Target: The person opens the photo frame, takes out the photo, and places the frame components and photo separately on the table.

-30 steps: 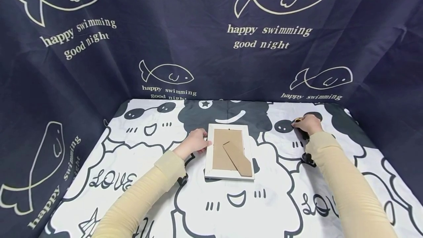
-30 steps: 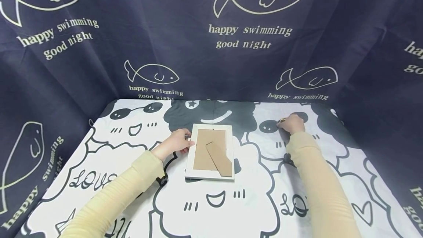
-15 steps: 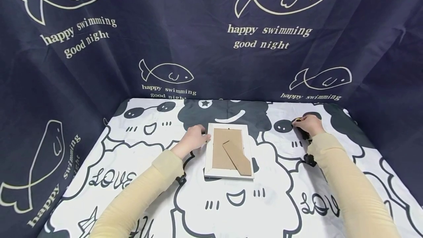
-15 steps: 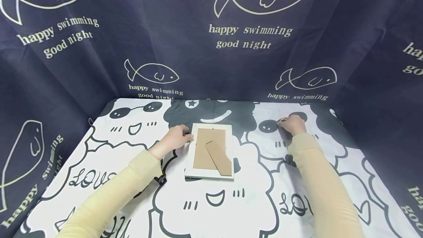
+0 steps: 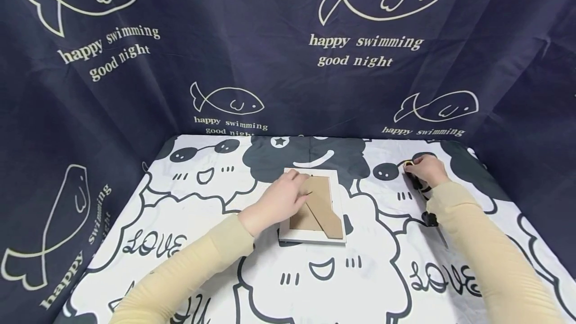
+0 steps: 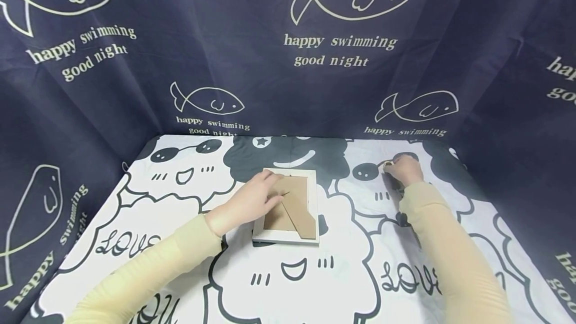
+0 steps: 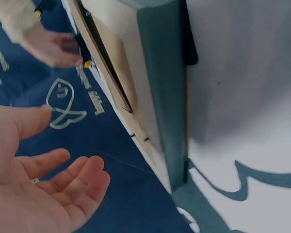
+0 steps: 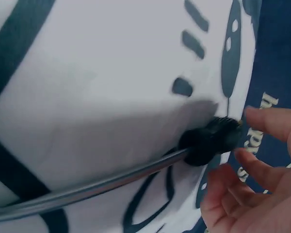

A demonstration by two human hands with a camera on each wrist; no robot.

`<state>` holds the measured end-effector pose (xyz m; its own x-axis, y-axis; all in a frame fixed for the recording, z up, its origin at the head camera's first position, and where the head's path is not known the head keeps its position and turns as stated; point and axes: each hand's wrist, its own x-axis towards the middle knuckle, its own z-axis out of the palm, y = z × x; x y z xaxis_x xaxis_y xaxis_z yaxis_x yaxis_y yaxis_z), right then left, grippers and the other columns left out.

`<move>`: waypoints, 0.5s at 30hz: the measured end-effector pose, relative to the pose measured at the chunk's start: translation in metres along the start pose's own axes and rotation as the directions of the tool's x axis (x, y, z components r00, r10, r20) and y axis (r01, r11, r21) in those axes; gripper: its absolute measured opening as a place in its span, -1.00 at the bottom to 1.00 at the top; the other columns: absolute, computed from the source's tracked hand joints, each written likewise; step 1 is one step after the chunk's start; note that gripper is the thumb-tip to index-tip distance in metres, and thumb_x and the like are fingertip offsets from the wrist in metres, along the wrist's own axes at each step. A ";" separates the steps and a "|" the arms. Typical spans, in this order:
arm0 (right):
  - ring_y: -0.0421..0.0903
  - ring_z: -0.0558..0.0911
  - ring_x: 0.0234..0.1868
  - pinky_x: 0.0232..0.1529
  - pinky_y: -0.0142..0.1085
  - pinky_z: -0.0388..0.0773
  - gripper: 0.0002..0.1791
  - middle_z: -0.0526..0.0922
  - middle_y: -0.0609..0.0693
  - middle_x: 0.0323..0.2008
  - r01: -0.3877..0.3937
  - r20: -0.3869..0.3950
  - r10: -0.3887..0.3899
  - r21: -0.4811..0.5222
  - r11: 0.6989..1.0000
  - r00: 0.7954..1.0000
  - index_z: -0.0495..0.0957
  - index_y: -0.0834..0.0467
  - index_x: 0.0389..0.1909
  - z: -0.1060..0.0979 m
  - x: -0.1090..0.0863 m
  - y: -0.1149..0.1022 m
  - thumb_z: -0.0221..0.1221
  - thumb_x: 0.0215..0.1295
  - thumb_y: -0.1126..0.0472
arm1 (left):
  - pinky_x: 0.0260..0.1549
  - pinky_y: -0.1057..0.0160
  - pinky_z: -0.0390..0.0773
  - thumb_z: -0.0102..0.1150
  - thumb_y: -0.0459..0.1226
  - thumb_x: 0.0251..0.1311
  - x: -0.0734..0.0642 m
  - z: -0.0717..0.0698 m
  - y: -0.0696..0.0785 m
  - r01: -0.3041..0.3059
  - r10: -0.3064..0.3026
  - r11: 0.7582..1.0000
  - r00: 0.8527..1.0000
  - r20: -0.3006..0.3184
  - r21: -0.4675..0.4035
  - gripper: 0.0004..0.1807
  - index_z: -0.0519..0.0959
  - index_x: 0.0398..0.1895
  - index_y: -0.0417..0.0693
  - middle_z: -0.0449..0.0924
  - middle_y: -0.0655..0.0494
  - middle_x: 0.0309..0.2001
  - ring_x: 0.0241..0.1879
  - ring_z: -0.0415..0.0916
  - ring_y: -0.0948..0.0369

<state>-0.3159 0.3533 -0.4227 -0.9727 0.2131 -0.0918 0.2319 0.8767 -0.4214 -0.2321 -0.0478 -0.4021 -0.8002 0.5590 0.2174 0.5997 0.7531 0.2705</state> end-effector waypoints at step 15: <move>0.29 0.46 0.10 0.13 0.02 0.37 -0.37 0.44 0.43 0.12 0.183 0.101 -0.206 0.201 0.962 0.973 0.25 0.45 0.24 0.004 -0.021 -0.077 0.06 0.31 0.07 | 0.25 0.07 0.27 0.14 0.26 0.06 -0.006 0.016 0.033 -0.313 0.283 0.925 0.945 0.162 0.213 -0.09 0.24 0.36 -0.09 0.29 -0.09 0.29 0.29 0.25 0.03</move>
<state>-0.3135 0.2798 -0.3924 -0.9954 -0.0168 -0.0941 0.0436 0.7963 -0.6034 -0.2073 -0.0210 -0.4092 -0.5888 0.7978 0.1299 0.8031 0.5956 -0.0175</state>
